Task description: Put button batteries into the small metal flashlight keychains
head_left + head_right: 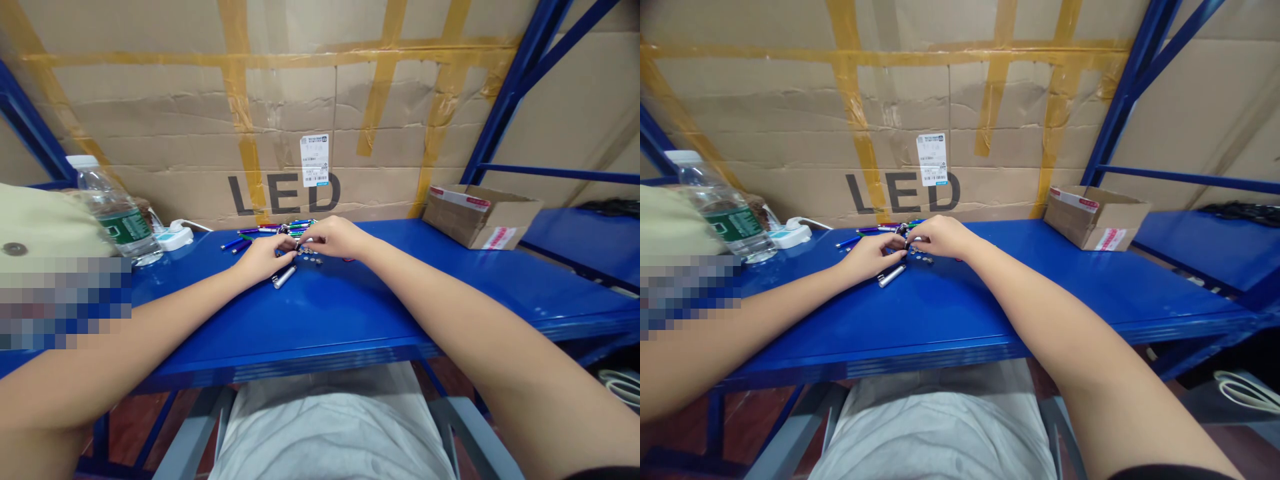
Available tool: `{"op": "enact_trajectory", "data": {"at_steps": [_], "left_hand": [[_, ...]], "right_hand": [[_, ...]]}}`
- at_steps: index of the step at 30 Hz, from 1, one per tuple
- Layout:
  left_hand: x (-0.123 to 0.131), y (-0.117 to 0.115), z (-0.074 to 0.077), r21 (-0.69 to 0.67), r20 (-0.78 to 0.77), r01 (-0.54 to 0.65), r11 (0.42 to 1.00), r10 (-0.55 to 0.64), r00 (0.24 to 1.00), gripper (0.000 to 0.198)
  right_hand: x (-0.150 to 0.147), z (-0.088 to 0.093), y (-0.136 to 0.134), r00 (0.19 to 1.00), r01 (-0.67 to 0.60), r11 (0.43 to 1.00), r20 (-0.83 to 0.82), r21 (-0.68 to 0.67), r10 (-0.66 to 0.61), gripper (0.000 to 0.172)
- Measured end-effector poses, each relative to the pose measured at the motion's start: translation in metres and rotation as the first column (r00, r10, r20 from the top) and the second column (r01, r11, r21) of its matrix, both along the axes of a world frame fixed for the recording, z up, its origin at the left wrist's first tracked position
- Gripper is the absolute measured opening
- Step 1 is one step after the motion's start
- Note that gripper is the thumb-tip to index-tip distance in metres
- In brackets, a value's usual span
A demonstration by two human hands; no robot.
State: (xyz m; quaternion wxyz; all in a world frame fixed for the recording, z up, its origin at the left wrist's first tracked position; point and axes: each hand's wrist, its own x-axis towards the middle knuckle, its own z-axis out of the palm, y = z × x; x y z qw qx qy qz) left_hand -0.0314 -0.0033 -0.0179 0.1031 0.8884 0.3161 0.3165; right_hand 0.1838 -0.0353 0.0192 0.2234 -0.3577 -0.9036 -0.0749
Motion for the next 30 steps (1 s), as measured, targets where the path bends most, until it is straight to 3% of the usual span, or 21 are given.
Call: {"op": "enact_trajectory", "data": {"at_steps": [21, 26, 30], "left_hand": [[0.000, -0.001, 0.001, 0.005, -0.009, 0.006, 1.000, -0.006, 1.000, 0.018], [0.000, -0.002, 0.000, 0.014, -0.008, -0.008, 1.000, 0.008, 1.000, 0.017], [0.001, -0.002, 0.001, 0.023, 0.003, -0.027, 0.999, 0.027, 1.000, 0.016]], "right_hand": [[0.002, -0.001, 0.002, 0.998, -0.042, 0.999, -0.039, 0.026, 0.043, 0.022], [0.007, 0.004, 0.003, 0.994, 0.100, 0.994, -0.050, -0.034, -0.101, 0.021], [0.013, 0.004, 0.006, 0.981, 0.196, 0.957, 0.054, -0.214, -0.189, 0.017]]}}
